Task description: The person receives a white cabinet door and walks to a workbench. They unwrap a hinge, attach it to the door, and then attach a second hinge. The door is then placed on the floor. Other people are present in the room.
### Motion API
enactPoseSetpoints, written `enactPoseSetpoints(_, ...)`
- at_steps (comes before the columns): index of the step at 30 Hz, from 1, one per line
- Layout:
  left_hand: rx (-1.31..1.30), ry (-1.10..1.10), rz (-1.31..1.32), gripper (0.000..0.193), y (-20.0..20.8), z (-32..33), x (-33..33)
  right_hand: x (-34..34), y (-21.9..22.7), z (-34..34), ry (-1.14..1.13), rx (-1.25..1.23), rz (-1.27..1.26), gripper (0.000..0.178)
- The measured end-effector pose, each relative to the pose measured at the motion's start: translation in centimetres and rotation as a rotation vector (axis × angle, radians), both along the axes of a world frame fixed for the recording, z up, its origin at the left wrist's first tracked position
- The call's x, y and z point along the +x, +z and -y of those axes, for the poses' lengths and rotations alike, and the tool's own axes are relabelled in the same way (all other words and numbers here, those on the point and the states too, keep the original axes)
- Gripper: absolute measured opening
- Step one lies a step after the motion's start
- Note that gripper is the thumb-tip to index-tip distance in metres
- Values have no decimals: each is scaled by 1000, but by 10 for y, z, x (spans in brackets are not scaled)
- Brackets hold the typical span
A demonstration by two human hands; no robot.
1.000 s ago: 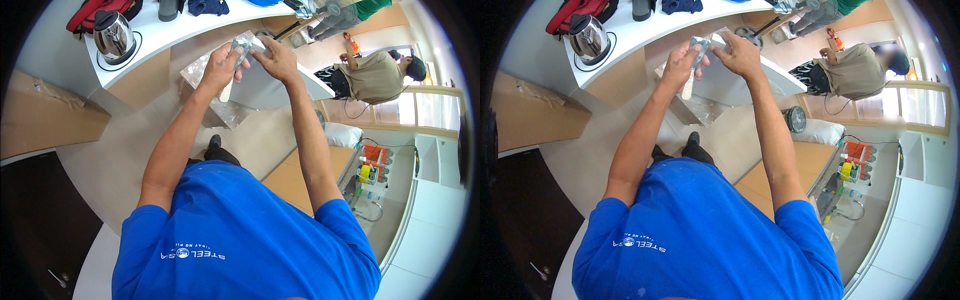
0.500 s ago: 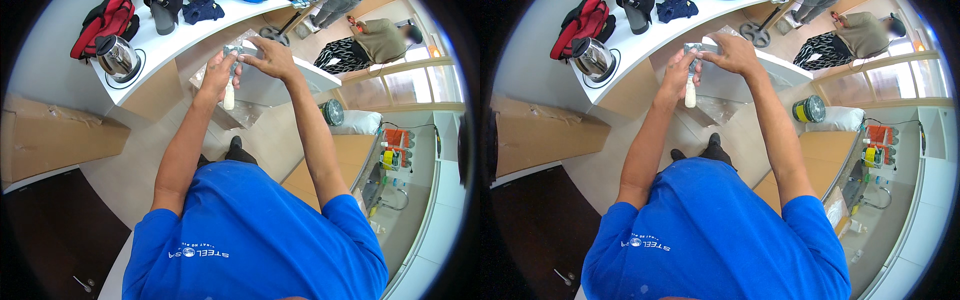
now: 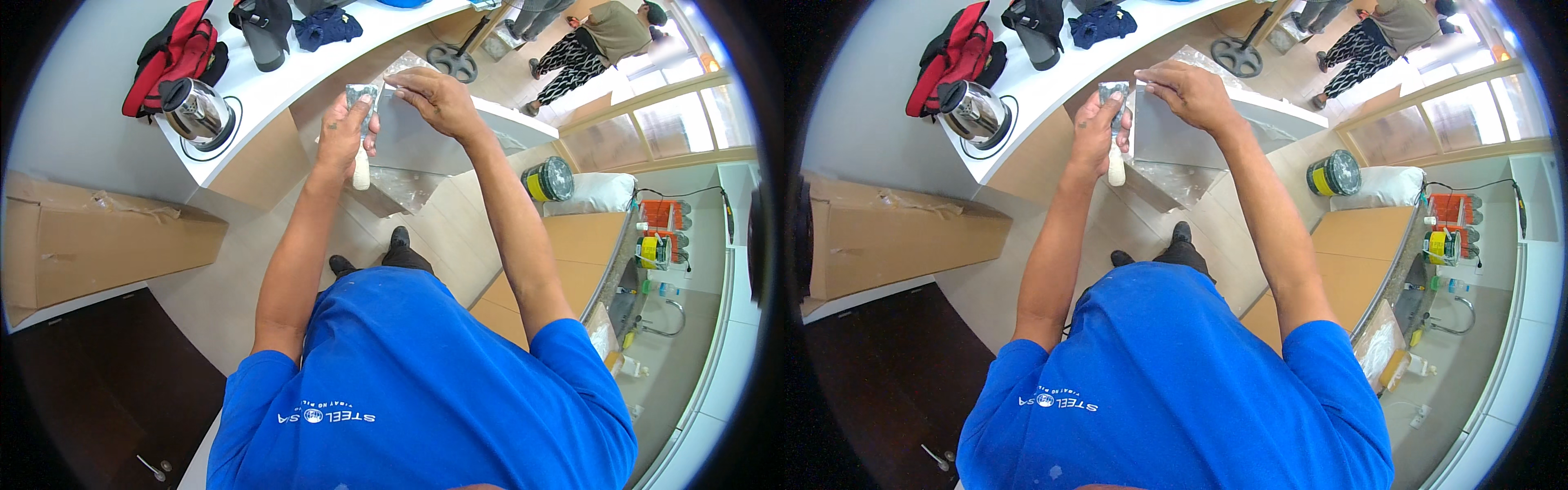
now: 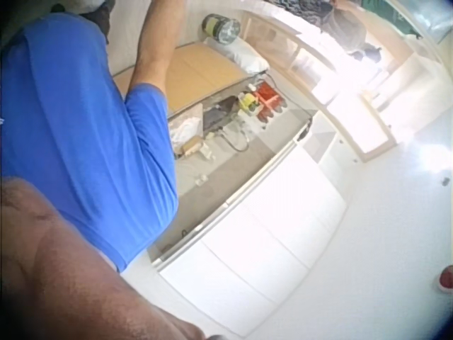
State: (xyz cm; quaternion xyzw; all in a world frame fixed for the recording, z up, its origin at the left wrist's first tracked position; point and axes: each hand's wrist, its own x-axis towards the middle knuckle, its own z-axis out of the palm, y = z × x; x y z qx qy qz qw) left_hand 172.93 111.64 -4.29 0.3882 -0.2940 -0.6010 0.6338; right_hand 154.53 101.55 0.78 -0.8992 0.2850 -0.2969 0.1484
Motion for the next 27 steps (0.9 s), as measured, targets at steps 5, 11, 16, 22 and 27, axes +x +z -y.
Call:
enactPoseSetpoints(5, 17, -48, 66, 17, 1, 1, 6, -5, 2, -6, 9, -13, 29, 26)
enactPoseSetpoints(11, 75, -84, 101, 17, 7, 9, 9, -5, 11, -14, -58, 176, 16, 25)
enactPoseSetpoints(16, 131, -139, 29, 19, 15, 9, 13, -1, 3, -8, -72, 89, 45, 30)
enactPoseSetpoints(22, 162, -216, 122, 25, 32, 8, 19, 14, 9, -15, -219, 106, -142, 37)
enactPoseSetpoints(27, 155, -199, 137, 24, 40, 10, 19, 15, 16, -17, -219, 179, -149, 32)
